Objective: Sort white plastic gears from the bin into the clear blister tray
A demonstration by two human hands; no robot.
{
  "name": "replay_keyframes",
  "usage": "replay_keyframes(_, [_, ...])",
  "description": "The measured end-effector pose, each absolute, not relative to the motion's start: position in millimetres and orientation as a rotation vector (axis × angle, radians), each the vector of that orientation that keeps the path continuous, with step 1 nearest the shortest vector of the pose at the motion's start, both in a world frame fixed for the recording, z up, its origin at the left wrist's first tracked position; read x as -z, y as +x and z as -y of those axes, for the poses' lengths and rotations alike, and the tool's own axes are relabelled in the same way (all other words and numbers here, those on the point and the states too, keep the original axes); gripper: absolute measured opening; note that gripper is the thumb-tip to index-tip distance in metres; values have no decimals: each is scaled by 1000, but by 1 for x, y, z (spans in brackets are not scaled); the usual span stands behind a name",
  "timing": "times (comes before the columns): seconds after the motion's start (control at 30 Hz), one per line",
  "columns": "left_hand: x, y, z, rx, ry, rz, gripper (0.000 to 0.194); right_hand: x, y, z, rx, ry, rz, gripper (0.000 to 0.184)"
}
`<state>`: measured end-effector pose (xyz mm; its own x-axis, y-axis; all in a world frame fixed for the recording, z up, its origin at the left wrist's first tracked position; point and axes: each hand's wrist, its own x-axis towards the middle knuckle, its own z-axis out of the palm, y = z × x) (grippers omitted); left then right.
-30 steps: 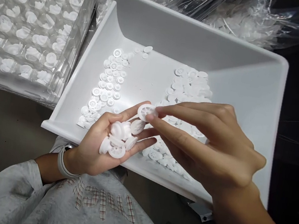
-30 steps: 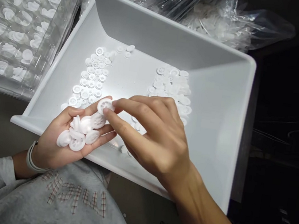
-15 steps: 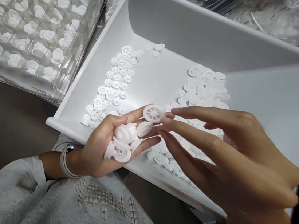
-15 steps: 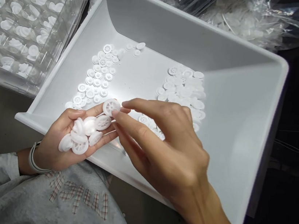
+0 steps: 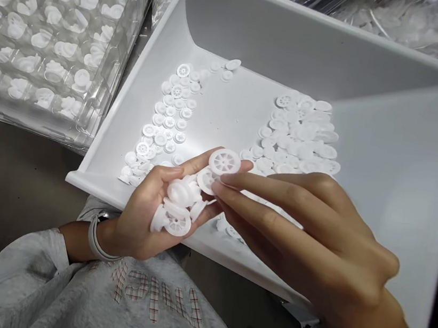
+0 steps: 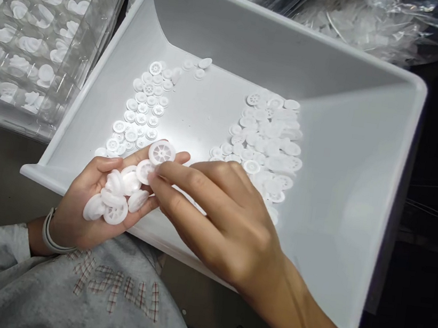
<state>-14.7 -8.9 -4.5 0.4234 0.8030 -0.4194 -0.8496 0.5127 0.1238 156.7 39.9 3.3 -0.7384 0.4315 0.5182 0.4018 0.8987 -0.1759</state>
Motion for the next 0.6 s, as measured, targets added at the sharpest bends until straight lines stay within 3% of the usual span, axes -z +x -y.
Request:
replay_keyframes(0.13, [4, -15, 9, -1055, -130, -470, 48, -9, 161, -35, -51, -614, 2488, 33])
replay_keyframes(0.33, [4, -15, 9, -1096, -167, -457, 42, -29, 162, -21, -203, -932, 2568, 43])
replay_keyframes(0.6, [3, -14, 9, -1119, -145, -418, 46, -32, 169, -27, -17, -705, 2688, 24])
